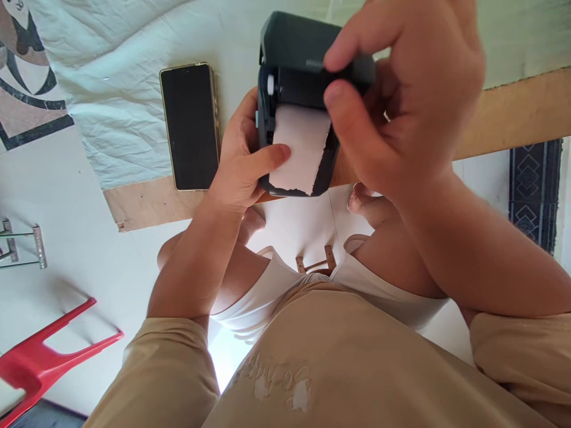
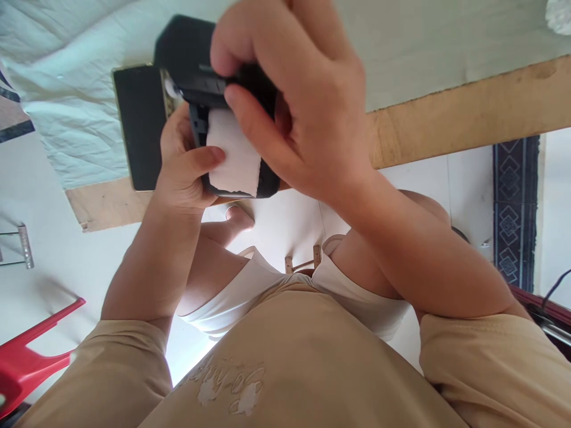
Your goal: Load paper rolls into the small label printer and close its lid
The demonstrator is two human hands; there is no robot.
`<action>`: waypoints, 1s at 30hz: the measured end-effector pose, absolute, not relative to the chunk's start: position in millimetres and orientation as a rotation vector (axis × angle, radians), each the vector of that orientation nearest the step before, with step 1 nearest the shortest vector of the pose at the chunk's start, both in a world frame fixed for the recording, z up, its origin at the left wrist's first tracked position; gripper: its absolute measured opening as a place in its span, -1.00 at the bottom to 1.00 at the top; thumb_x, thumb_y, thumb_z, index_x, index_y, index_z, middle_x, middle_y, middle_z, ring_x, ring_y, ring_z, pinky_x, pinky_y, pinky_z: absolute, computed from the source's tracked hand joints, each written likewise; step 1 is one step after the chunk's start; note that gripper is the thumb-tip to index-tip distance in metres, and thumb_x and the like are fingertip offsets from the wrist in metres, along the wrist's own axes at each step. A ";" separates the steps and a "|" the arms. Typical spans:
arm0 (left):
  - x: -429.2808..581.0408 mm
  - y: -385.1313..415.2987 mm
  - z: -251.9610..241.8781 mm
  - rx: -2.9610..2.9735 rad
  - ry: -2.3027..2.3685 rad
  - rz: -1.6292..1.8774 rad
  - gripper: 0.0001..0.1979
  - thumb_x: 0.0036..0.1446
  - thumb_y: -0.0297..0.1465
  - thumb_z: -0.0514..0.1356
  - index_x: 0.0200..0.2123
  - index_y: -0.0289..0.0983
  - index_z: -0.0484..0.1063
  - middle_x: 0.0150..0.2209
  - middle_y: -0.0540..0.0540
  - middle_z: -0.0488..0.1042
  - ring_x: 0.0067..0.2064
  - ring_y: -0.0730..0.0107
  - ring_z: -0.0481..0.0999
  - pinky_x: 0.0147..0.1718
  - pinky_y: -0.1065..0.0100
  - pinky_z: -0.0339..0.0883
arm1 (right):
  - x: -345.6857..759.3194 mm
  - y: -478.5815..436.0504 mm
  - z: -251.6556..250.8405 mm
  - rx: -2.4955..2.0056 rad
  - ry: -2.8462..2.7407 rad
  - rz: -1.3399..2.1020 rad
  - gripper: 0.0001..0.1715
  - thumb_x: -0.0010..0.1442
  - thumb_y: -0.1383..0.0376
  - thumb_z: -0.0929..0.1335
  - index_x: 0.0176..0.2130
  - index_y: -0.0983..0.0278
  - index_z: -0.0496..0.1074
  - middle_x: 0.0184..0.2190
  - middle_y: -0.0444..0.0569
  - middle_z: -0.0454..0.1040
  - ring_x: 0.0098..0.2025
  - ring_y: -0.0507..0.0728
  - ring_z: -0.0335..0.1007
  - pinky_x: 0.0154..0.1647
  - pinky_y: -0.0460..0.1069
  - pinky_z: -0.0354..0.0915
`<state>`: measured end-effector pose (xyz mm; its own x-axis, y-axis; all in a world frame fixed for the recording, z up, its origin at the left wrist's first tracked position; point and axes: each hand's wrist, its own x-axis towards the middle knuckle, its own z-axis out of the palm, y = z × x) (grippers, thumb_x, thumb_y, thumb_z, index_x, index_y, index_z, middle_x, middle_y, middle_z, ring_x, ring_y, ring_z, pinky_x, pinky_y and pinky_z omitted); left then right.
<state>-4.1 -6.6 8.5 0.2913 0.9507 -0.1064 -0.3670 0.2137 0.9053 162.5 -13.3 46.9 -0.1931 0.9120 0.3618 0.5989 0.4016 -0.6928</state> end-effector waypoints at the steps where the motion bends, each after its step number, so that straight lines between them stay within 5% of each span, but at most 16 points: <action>1: -4.2 -6.5 8.3 0.901 0.808 1.069 -0.62 -0.26 -0.49 0.26 -0.27 -0.11 0.38 -0.45 0.01 0.41 -0.49 0.42 0.40 -0.52 0.38 0.27 | 161.8 -13.7 47.2 -1.245 -1.951 0.413 -0.71 0.10 0.20 0.16 -0.26 0.29 0.33 -0.24 -0.12 0.26 -0.15 -0.16 0.17 -0.10 -0.20 0.18; 11: -2.1 -3.7 2.4 0.867 0.753 1.144 -0.59 -0.32 -0.44 0.24 -0.26 -0.09 0.39 -0.47 0.00 0.39 -0.54 0.41 0.33 -0.60 0.37 0.08 | 160.8 -12.4 42.5 -1.319 -2.191 0.453 -0.67 0.02 0.22 0.23 -0.15 0.17 0.27 0.06 -0.23 0.13 -0.09 -0.14 0.25 -0.43 -0.24 0.05; 18: -4.4 -7.2 7.8 0.884 0.777 1.084 -0.55 -0.29 -0.46 0.21 -0.21 -0.04 0.34 -0.40 0.02 0.41 -0.47 0.38 0.40 -0.59 0.38 0.13 | 159.3 -9.8 42.6 -1.209 -2.117 0.523 -0.63 0.13 0.19 0.14 -0.11 0.31 0.23 -0.05 -0.17 0.24 0.10 -0.16 0.14 0.05 -0.22 0.21; 24: -1.1 -7.7 4.7 0.871 0.676 1.118 -0.57 -0.20 -0.34 0.24 -0.17 -0.01 0.27 -0.22 -0.05 0.45 -0.13 0.13 0.48 -0.56 0.35 0.26 | 159.4 -11.9 42.6 -1.241 -2.113 0.600 -0.48 0.10 0.10 0.17 0.02 0.28 0.15 0.00 -0.19 0.20 0.06 -0.17 0.14 0.08 -0.26 0.21; 30: -7.3 -0.5 -7.1 0.914 0.601 1.071 -0.52 -0.14 -0.39 0.25 -0.09 -0.08 0.22 -0.24 -0.07 0.45 -0.12 0.12 0.48 -0.58 0.42 0.29 | 161.5 -7.3 41.6 -1.212 -2.175 0.632 -0.37 0.12 -0.03 0.11 0.05 0.30 0.13 0.03 -0.17 0.16 0.07 -0.14 0.12 0.10 -0.21 0.20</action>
